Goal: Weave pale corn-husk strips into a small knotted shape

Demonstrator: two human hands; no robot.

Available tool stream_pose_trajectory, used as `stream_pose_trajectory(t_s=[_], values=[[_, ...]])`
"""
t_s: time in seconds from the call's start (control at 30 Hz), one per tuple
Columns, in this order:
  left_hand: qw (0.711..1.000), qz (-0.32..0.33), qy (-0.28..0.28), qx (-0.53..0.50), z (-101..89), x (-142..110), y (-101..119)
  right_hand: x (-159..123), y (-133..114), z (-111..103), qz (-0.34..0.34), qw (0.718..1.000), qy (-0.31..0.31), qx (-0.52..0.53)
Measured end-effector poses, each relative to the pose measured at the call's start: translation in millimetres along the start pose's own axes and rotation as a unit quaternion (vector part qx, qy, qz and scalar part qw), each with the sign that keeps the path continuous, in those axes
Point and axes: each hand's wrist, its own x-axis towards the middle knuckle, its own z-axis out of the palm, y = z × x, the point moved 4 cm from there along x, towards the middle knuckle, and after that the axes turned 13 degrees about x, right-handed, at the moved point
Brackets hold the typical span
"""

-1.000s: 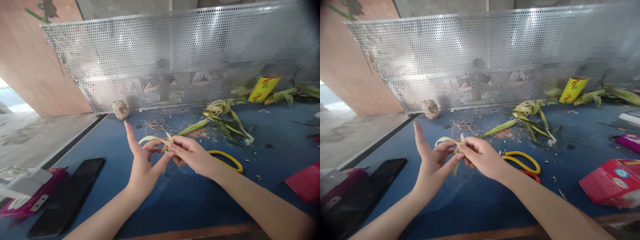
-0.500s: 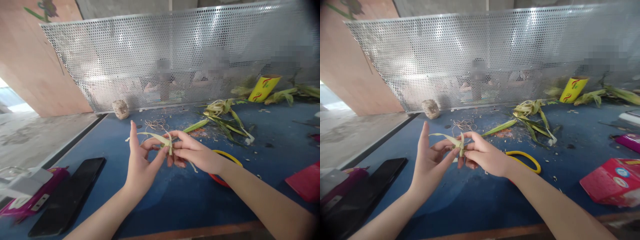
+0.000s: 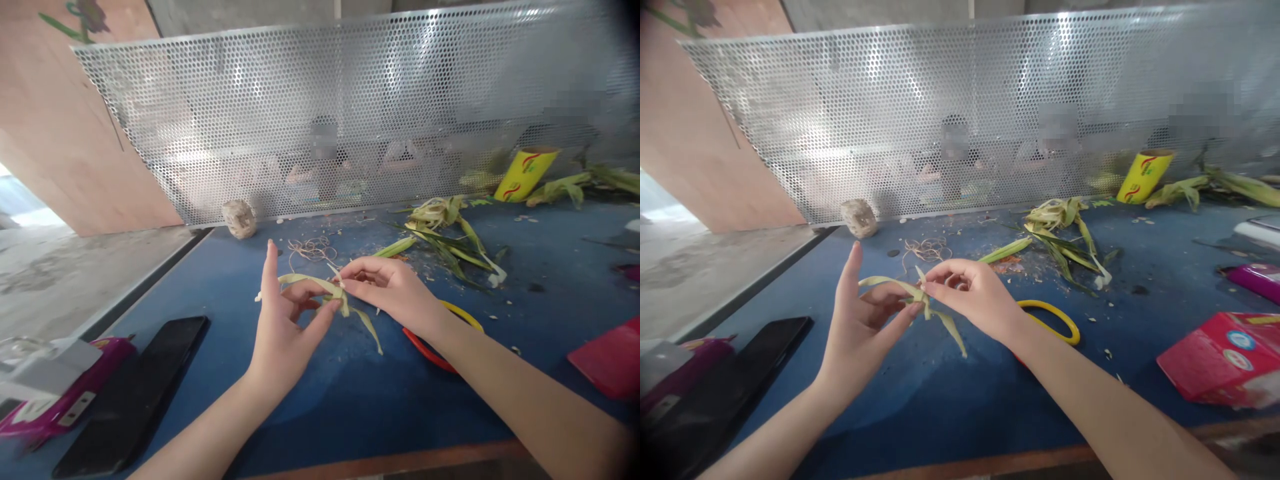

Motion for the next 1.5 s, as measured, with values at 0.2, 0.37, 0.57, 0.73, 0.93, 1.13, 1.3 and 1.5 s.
stream_pose_trajectory(t_s=[0.2, 0.37, 0.57, 0.73, 0.93, 1.13, 1.3, 1.5], values=[[0.999, 0.022, -0.031, 0.024, 4.6, -3.2, 1.8, 0.5, -0.1, -4.1, -0.013, 0.994, 0.039, 0.101], [0.997, 0.017, -0.07, 0.007, 8.5, -5.2, 0.7, 0.4, -1.7, -7.0, -0.025, 0.991, 0.064, 0.116], [0.992, -0.009, -0.112, -0.052, 10.8, -7.1, -2.6, 1.0, -0.5, -1.8, -0.022, 0.994, 0.043, 0.103], [0.993, 0.008, -0.096, -0.063, 8.1, -5.4, -1.1, 0.7, -0.3, -1.8, -0.006, 0.995, 0.028, 0.097], [0.998, -0.021, -0.044, -0.035, 1.1, 1.9, 1.2, -6.4, -0.4, 1.1, 0.086, 0.976, -0.194, -0.05], [0.998, -0.019, -0.05, -0.033, -2.1, 4.8, 3.3, -9.8, -6.5, -0.3, 0.093, 0.946, -0.301, -0.075], [0.996, -0.01, -0.07, -0.062, -1.6, 3.9, 5.8, -9.5, -8.3, -3.2, 0.089, 0.945, -0.305, -0.074], [0.991, -0.037, -0.106, -0.078, 4.3, 0.4, 0.6, -10.4, -4.6, 3.3, 0.078, 0.949, -0.293, -0.09]])
